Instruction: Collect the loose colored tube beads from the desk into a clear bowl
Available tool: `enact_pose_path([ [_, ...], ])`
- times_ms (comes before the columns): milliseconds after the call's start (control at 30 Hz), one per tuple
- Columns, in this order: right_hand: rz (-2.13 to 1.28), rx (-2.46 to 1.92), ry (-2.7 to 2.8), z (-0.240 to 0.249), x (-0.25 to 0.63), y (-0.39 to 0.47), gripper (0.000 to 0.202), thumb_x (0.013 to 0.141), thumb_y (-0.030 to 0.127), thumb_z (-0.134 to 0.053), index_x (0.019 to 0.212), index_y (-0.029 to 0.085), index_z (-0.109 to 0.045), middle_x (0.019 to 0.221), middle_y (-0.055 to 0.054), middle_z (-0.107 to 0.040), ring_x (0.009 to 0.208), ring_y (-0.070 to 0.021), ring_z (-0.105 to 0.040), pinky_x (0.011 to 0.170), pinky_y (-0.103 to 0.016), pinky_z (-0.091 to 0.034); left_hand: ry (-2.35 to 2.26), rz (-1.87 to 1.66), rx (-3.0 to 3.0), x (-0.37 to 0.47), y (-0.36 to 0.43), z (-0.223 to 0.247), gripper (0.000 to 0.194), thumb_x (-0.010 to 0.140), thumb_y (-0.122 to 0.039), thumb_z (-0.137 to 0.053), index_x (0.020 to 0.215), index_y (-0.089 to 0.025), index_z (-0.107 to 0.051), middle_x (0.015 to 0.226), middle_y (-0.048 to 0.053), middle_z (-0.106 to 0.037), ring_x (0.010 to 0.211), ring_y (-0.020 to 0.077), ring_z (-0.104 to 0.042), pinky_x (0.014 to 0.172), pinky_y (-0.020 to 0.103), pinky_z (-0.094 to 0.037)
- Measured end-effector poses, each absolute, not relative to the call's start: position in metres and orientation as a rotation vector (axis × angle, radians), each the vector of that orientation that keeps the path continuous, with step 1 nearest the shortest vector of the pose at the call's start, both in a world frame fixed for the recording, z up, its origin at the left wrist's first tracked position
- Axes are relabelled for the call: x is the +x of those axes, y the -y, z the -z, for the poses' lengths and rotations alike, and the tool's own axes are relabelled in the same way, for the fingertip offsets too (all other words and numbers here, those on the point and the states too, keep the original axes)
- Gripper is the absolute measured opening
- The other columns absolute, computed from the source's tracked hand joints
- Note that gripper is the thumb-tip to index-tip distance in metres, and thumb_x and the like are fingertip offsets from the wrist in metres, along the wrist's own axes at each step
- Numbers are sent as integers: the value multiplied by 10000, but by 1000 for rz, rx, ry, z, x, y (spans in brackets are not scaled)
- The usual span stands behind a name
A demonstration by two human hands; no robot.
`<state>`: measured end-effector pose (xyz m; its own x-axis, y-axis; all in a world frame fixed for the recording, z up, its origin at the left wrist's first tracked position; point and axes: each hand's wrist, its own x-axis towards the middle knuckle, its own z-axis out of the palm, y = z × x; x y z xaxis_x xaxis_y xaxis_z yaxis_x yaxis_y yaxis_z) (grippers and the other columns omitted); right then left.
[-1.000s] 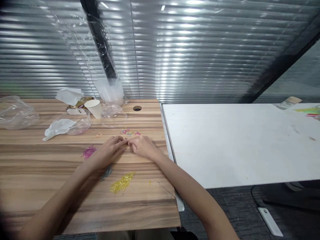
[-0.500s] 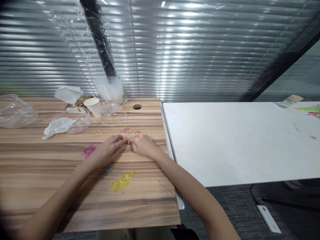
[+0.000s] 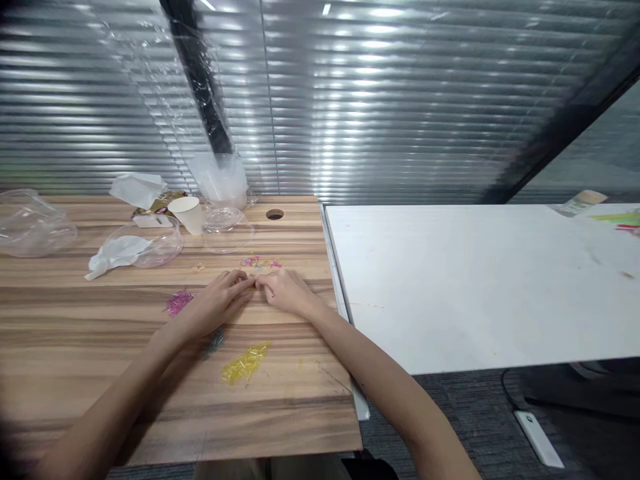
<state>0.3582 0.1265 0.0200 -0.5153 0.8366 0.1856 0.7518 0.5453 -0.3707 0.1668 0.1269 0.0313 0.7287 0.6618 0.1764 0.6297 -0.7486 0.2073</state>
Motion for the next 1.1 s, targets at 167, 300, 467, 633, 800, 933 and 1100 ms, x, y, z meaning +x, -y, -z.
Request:
enact_pose_path([
  [167,-339,-1274,2433,-18,359,-127,291,811,69,-447,925,205,-677,839,-14,-700,736,-152,-603,673,-233,-399,-1033,-403,2775,166,-127,-29,266,905,-163,-396,1120,-165,-553,1009,94,-527,971,213,-498,868,363,-437],
  [300,-314,-1260,2433,-14,360,-129,294,799,62,-452,914,205,-682,847,-10,-707,738,-154,-608,673,-235,-402,-1012,-432,2760,165,-128,-29,265,903,-166,-400,1110,-182,-564,1006,86,-538,968,208,-504,862,355,-437],
  [467,-282,-1277,2417,-11,361,-130,304,791,58,-460,930,198,-690,877,-19,-714,751,-162,-619,686,-250,-413,-1014,-431,2740,165,-127,-33,283,901,-173,-399,1127,-199,-566,988,78,-546,948,202,-510,843,347,-442],
  [633,-235,-1220,2400,-10,361,-130,293,785,64,-468,916,195,-695,858,-18,-712,760,-159,-618,699,-247,-418,-1025,-409,2734,165,-127,-34,293,898,-176,-390,1122,-204,-576,986,76,-552,932,199,-514,840,352,-443],
  [800,-223,-1212,2396,-12,361,-129,291,785,60,-468,923,188,-690,872,-23,-711,772,-160,-619,703,-248,-419,-1025,-403,2729,164,-128,-32,290,905,-190,-388,1122,-205,-579,994,77,-557,944,200,-517,846,349,-442],
  [933,-211,-1194,2390,-13,361,-129,286,780,47,-474,916,182,-687,894,-24,-714,772,-159,-623,700,-247,-416,-1019,-414,2724,164,-129,-30,284,901,-184,-395,1112,-204,-585,993,75,-559,948,199,-519,850,345,-439],
  [1100,-229,-1148,2370,-13,361,-129,280,774,24,-475,880,178,-684,838,-8,-716,777,-147,-626,723,-230,-410,-1014,-435,2717,164,-128,-31,282,898,-191,-398,1104,-208,-589,980,70,-565,923,193,-527,829,337,-448],
])
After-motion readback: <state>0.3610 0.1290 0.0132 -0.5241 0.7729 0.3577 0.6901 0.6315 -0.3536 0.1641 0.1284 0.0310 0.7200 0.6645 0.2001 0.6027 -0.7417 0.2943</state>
